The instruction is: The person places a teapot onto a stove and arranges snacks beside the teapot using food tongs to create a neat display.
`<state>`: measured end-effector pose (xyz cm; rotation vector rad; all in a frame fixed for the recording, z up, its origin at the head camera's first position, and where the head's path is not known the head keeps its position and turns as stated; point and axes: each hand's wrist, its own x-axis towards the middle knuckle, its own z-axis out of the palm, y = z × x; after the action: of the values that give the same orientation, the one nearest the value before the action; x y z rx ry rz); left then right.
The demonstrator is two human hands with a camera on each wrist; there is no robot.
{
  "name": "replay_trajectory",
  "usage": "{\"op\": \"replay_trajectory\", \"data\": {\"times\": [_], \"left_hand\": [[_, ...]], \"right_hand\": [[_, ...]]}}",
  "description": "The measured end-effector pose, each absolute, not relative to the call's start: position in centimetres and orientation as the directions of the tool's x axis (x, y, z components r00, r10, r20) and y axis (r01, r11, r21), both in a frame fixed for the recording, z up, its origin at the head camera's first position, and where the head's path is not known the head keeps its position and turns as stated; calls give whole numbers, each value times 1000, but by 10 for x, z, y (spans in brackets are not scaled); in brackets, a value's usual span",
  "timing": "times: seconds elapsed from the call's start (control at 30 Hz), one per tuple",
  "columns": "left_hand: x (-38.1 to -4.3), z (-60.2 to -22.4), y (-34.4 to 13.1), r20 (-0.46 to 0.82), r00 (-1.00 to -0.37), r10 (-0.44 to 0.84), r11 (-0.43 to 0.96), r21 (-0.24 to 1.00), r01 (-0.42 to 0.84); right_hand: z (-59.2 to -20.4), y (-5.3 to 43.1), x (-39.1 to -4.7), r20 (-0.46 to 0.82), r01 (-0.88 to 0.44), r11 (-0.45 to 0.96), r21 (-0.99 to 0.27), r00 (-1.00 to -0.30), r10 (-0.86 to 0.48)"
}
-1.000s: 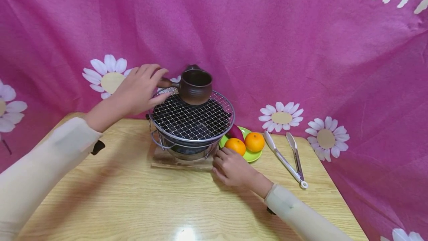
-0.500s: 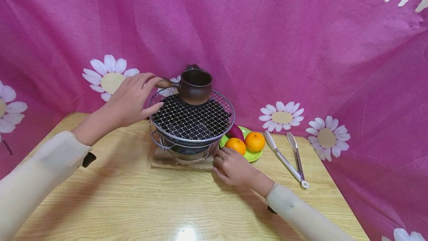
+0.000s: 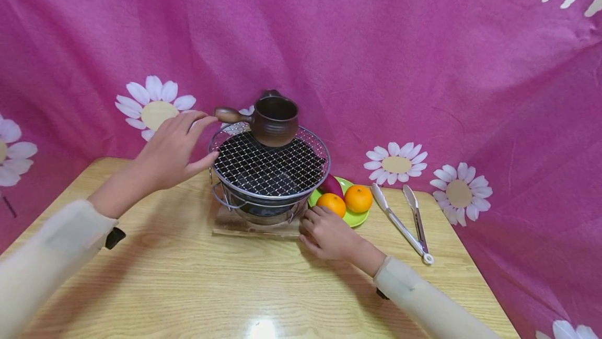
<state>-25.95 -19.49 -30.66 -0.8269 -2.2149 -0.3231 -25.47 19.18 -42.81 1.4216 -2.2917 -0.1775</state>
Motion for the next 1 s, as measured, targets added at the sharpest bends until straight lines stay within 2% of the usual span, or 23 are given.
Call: {"op": "replay_trajectory", "data": {"times": [0.17, 0.3, 0.5, 0.73, 1.0], "left_hand": [[-257, -317, -199, 712, -530, 459, 768, -18, 641], [-257, -325, -202, 721, -516, 464, 762, -28, 647], [-254, -334, -208, 699, -547, 461, 766, -3, 642], [-244, -348, -215, 591, -677, 438, 803, 81, 591], [-239, -375, -213, 509, -728, 459, 817, 80, 572]], "right_hand": [[-431, 192, -253, 296, -804, 481, 349, -392, -871], [-433, 193, -251, 288, -791, 492, 363, -407, -867], [-432, 192, -250, 272, -776, 498, 388, -419, -866], [-431, 191, -248, 265, -769, 498, 401, -422, -867], [-429, 191, -246, 278, -777, 503, 378, -423, -862]]}}
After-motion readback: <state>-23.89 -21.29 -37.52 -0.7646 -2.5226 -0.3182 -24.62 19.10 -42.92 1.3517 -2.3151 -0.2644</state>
